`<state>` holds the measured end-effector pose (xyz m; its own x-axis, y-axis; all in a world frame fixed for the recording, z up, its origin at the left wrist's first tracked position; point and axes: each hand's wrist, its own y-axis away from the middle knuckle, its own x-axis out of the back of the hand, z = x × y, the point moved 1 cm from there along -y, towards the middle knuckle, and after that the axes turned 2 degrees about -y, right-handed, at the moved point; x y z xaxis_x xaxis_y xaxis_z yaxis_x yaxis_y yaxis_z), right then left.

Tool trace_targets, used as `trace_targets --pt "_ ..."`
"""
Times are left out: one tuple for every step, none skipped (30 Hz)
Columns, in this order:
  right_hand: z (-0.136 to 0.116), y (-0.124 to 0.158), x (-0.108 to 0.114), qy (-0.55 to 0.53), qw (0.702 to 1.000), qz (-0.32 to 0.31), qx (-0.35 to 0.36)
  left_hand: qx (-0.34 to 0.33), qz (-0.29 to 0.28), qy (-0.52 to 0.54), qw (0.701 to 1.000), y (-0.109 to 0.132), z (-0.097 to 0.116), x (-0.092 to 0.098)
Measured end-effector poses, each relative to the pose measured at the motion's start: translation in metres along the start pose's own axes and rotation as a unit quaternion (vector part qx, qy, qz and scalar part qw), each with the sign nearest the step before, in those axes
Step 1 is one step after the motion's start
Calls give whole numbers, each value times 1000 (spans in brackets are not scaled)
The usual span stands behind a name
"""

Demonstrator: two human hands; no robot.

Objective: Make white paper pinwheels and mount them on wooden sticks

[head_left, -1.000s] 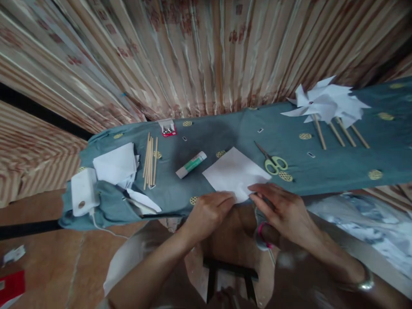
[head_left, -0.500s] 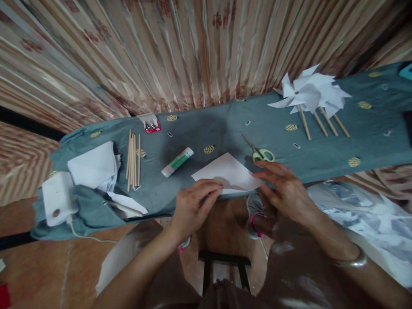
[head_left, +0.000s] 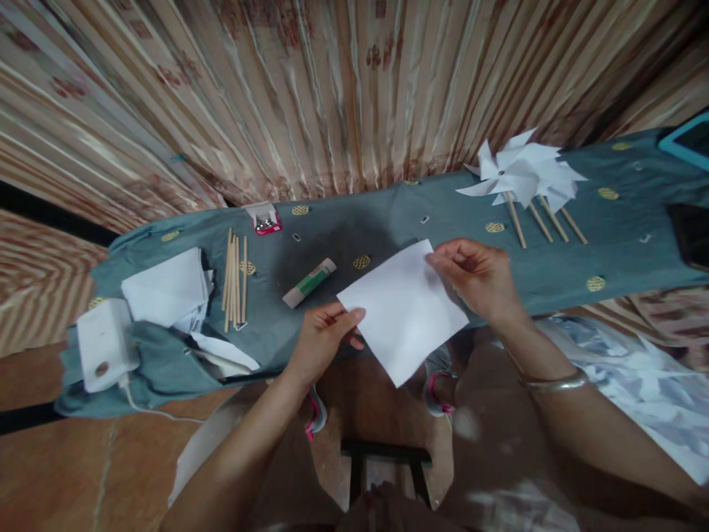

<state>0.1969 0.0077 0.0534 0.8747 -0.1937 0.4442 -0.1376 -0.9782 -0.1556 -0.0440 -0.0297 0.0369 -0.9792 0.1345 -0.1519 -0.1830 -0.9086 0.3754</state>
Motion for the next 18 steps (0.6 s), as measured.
trace_targets --pt "1 1 -1 36 999 7 27 11 7 2 1000 -2 -4 1" --pt "1 3 -2 71 996 14 59 17 18 11 1000 -5 -9 2" --pt "0 7 -3 102 990 15 91 23 30 23 999 -7 -13 3" --pt "0 12 -3 128 984 7 121 28 42 37 998 -10 -17 5" --pt "-1 18 -3 146 979 -14 142 33 51 53 997 -12 -20 6" --pt "-1 25 -3 156 974 -44 157 40 58 68 995 -15 -24 7" --pt "-1 33 -3 160 970 -73 168 46 61 82 994 -17 -26 9" --pt "-2 40 -3 160 967 -95 174 53 63 93 992 -18 -28 10" --pt "-2 47 -4 154 967 -111 171 60 62 101 991 -19 -30 10" --pt "-3 54 -4 141 968 -129 164 66 62 106 990 -19 -31 11" --pt "-3 59 -6 125 968 -151 158 72 62 109 989 -19 -32 11" --pt "-3 64 -8 113 966 -171 158 78 61 113 989 -19 -32 11" --pt "-4 67 -11 108 961 -196 162 83 59 117 988 -18 -32 11" --pt "-4 69 -14 109 954 -219 172 88 57 121 987 -18 -33 11" --pt "-6 71 -16 115 948 -235 182 92 55 126 986 -17 -33 10" --pt "-9 72 -17 121 943 -247 190 94 53 129 986 -17 -32 10" --pt "-14 74 -17 120 939 -256 196 96 52 130 985 -17 -32 10" --pt "-21 77 -16 114 939 -259 193 98 52 130 985 -17 -32 10"
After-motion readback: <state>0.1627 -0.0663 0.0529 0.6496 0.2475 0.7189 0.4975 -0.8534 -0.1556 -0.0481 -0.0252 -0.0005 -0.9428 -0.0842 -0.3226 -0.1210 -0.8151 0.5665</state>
